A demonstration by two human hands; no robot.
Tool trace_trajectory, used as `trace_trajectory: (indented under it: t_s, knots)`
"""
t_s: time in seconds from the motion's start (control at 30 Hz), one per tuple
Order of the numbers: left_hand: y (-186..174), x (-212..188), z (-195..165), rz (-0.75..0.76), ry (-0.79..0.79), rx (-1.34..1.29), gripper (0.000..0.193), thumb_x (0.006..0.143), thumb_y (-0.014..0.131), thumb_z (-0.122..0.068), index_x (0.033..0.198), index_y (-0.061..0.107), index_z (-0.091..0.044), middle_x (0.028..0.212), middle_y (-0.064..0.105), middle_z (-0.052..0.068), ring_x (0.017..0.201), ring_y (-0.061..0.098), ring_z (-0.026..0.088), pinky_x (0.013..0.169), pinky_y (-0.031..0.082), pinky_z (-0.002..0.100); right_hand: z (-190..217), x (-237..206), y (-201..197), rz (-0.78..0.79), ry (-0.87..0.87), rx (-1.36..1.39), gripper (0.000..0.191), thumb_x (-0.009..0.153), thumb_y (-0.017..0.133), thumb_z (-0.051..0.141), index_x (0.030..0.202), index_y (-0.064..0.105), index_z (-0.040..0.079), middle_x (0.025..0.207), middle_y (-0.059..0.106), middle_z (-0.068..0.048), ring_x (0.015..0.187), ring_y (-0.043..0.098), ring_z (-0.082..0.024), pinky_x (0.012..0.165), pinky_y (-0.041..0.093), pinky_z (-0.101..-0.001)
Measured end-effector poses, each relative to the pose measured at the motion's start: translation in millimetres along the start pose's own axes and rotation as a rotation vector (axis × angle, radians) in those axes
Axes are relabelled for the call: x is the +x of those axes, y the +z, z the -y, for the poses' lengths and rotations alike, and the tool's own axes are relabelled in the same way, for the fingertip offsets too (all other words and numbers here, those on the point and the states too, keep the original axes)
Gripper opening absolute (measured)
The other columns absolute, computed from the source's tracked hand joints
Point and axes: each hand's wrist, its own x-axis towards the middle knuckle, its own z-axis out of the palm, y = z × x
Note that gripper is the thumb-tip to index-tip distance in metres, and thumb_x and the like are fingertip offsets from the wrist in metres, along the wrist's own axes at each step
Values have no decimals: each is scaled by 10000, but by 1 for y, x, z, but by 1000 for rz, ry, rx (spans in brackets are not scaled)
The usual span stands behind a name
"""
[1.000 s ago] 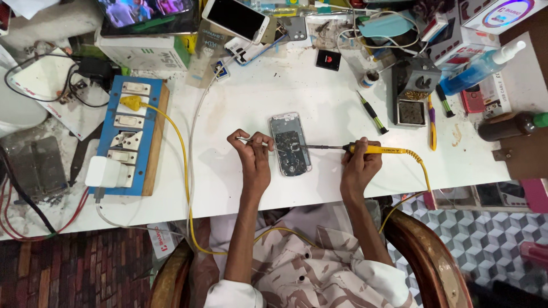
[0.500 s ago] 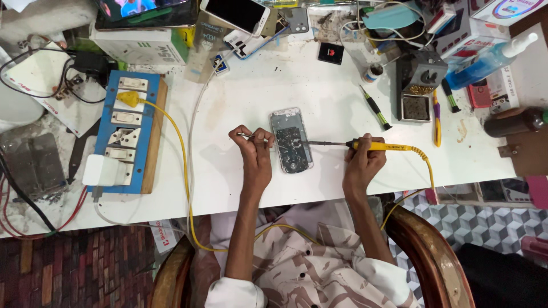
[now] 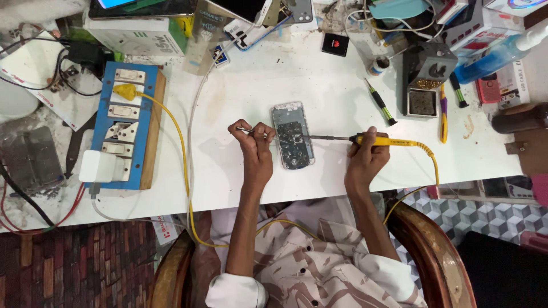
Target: The person uses a soldering iron and tweezers to work on a disassembled mobile phone motherboard. They repeatedly apply heat to specific points on the board while holding the tweezers steady.
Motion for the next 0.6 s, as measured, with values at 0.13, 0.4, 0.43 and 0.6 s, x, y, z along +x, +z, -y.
trace_trajectory:
  t_s: [0.13,0.4,0.43,0.6]
  knots:
    - [0,1,0,-1,7,-8,138,1145,324,-78,1109,198,-120,808,403,59,782,400,150,810,410,307,0,0,-1,-16,-7,48,303,1129,524,228,878,472,65,688,499,-16,506,434,-75,461,363,-239]
    - [0,0,2,5,11,-26,137,1138,304,-54,1110,193,-129,816,390,51,788,379,146,817,411,297,2,-2,-2,21,-11,-5,266,1122,522,205,896,471,75,697,468,11,530,408,-50,496,393,-223]
    - [0,-1,1,3,10,-12,141,1140,307,-52,1110,193,-129,814,388,51,789,378,148,821,410,297,2,-2,-2,16,-10,-18,267,1123,522,204,895,473,73,701,467,16,540,396,-44,502,378,-218]
    - [0,-2,1,1,26,19,149,1144,312,-49,1113,191,-131,813,389,54,798,379,156,848,408,297,-2,-3,-6,21,-60,-20,273,1135,525,192,898,463,73,723,440,35,606,335,-29,541,298,-215]
